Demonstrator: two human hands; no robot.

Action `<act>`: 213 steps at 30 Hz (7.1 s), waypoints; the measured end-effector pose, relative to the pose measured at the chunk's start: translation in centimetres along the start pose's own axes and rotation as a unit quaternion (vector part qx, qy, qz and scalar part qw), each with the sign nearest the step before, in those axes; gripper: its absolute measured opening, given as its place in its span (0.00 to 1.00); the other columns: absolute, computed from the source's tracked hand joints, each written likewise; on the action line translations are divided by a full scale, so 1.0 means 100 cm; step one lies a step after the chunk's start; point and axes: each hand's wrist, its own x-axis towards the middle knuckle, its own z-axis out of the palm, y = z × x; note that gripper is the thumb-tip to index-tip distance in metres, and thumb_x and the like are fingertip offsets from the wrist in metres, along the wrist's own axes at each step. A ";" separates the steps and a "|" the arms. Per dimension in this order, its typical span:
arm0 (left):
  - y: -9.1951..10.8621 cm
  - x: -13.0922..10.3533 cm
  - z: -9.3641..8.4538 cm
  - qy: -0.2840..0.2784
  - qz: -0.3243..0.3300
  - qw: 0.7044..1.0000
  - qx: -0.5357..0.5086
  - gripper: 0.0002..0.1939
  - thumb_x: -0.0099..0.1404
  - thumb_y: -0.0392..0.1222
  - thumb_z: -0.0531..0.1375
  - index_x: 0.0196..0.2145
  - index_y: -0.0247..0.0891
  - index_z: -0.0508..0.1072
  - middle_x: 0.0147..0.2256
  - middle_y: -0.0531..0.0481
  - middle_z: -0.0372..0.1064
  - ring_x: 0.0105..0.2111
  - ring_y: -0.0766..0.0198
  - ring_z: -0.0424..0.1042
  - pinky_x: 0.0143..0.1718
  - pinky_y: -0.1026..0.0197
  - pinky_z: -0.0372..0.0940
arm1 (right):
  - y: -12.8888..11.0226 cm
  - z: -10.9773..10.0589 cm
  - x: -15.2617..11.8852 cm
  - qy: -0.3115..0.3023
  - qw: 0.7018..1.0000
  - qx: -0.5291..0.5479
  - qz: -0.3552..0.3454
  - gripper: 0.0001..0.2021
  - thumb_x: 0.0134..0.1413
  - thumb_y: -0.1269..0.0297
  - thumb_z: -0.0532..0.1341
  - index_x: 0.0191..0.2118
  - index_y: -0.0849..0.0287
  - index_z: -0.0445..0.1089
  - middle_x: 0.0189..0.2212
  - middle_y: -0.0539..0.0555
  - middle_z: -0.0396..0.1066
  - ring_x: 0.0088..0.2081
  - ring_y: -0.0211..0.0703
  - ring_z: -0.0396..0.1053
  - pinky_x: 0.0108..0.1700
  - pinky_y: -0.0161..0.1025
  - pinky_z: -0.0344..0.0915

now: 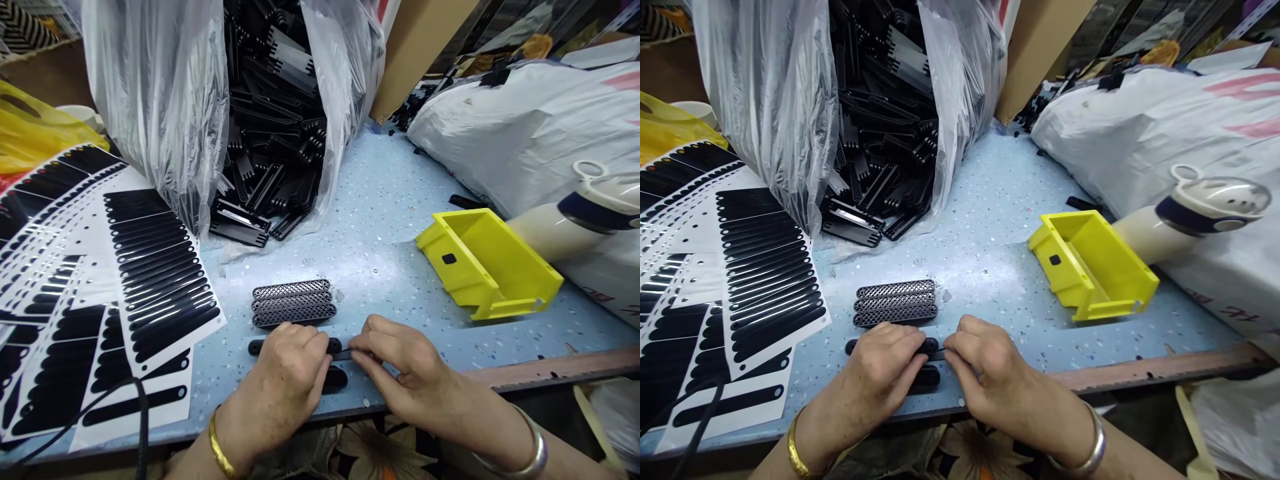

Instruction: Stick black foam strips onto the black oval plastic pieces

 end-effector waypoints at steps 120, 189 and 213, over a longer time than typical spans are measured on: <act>-0.026 -0.066 -0.009 0.203 0.069 0.971 0.102 0.12 0.65 0.24 0.55 0.43 0.32 0.73 0.43 0.38 0.79 0.49 0.53 0.76 0.49 0.52 0.72 | -0.003 0.033 0.026 0.038 0.982 -0.021 0.185 0.14 0.53 0.63 0.53 0.19 0.55 0.52 0.14 0.47 0.57 0.18 0.35 0.56 0.22 0.34 0.51; 0.012 -0.033 0.000 0.115 0.110 0.985 0.073 0.15 0.64 0.31 0.56 0.49 0.30 0.71 0.48 0.35 0.76 0.53 0.48 0.73 0.53 0.44 0.70 | -0.003 0.052 0.014 0.073 0.917 0.233 0.315 0.16 0.47 0.50 0.61 0.31 0.60 0.71 0.17 0.47 0.67 0.17 0.38 0.65 0.19 0.33 0.60; -0.002 -0.046 -0.024 0.066 0.025 0.994 0.086 0.24 0.60 0.34 0.62 0.54 0.32 0.67 0.53 0.34 0.72 0.59 0.39 0.64 0.57 0.35 0.64 | -0.008 0.043 0.002 0.020 0.981 0.073 0.181 0.19 0.53 0.52 0.60 0.45 0.62 0.74 0.27 0.55 0.74 0.25 0.45 0.71 0.25 0.40 0.70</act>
